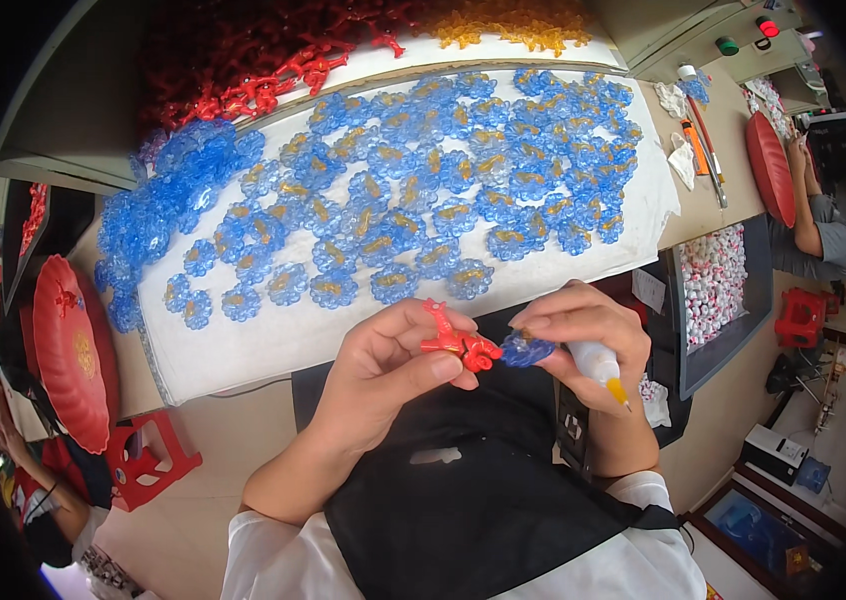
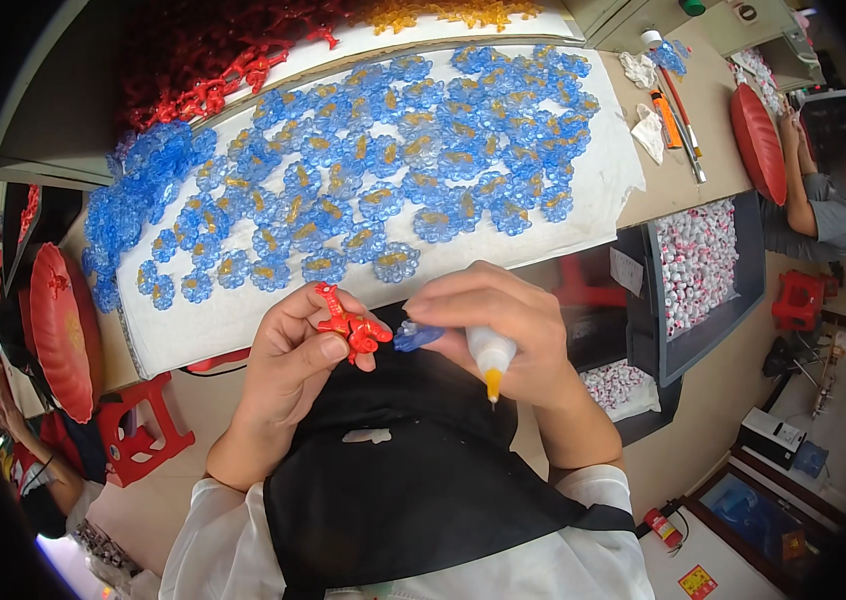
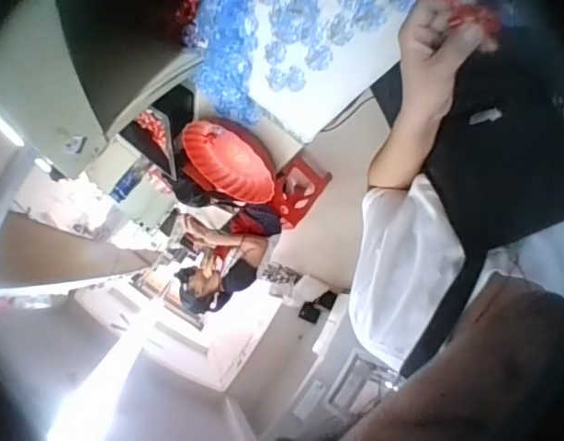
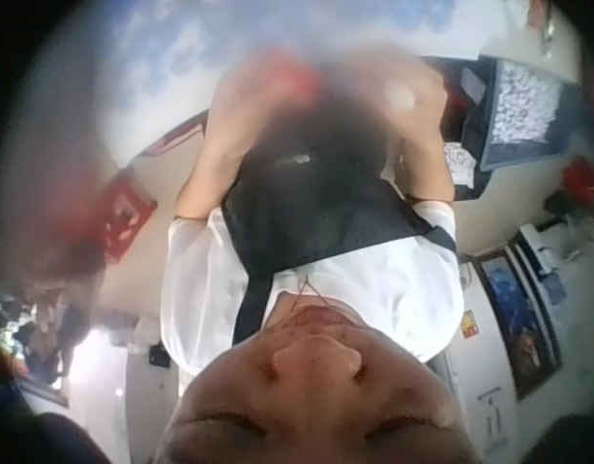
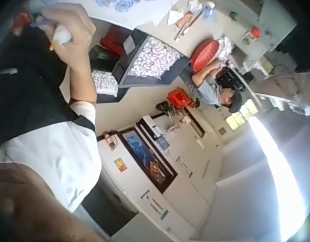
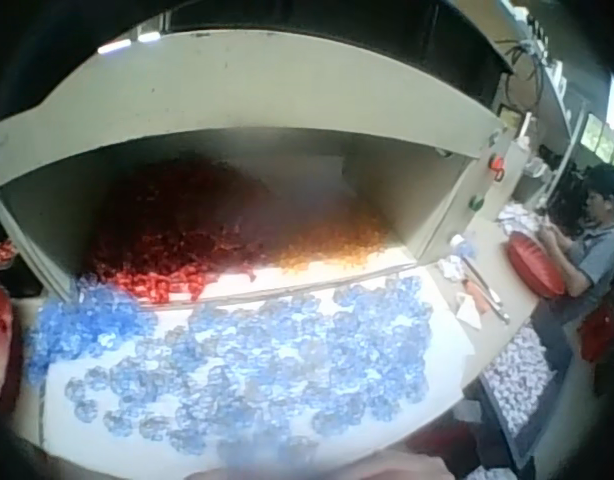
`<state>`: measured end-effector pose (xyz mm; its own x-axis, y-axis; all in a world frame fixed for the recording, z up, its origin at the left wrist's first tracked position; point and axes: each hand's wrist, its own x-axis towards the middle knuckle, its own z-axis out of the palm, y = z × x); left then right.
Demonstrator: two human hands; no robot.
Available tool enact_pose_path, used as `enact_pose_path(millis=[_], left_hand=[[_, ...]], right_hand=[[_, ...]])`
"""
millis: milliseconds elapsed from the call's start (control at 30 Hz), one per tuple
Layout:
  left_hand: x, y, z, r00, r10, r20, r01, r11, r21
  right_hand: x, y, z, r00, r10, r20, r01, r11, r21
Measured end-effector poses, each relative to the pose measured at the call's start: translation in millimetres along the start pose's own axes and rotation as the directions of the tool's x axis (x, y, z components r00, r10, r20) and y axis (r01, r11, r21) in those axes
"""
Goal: Apply adhesive to small red toy components and attach them to blue floral-shaped bases.
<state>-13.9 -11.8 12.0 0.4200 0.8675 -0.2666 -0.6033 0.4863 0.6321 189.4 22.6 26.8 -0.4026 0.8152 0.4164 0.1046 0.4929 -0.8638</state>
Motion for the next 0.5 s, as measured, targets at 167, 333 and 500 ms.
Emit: enact_pose_path(millis=[167, 333, 500], left_hand=[[1.4, -3.9, 3.9, 0.997, 0.024, -0.072, -0.020, 0.998, 0.056], [2.2, -4.7, 0.9, 1.000, 0.002, -0.028, -0.001, 1.000, 0.030], [1.3, -3.9, -3.9, 0.999, -0.030, 0.024, 0.030, 0.999, 0.012]], right_hand=[[1.1, -5.6, 2.4, 1.000, -0.008, 0.004, 0.008, 1.000, -0.021], [4.9, -8.8, 0.8, 0.997, -0.048, 0.067, 0.054, 0.995, -0.087], [4.7, -7.1, 2.7, 0.993, -0.079, 0.092, 0.090, 0.988, -0.126]])
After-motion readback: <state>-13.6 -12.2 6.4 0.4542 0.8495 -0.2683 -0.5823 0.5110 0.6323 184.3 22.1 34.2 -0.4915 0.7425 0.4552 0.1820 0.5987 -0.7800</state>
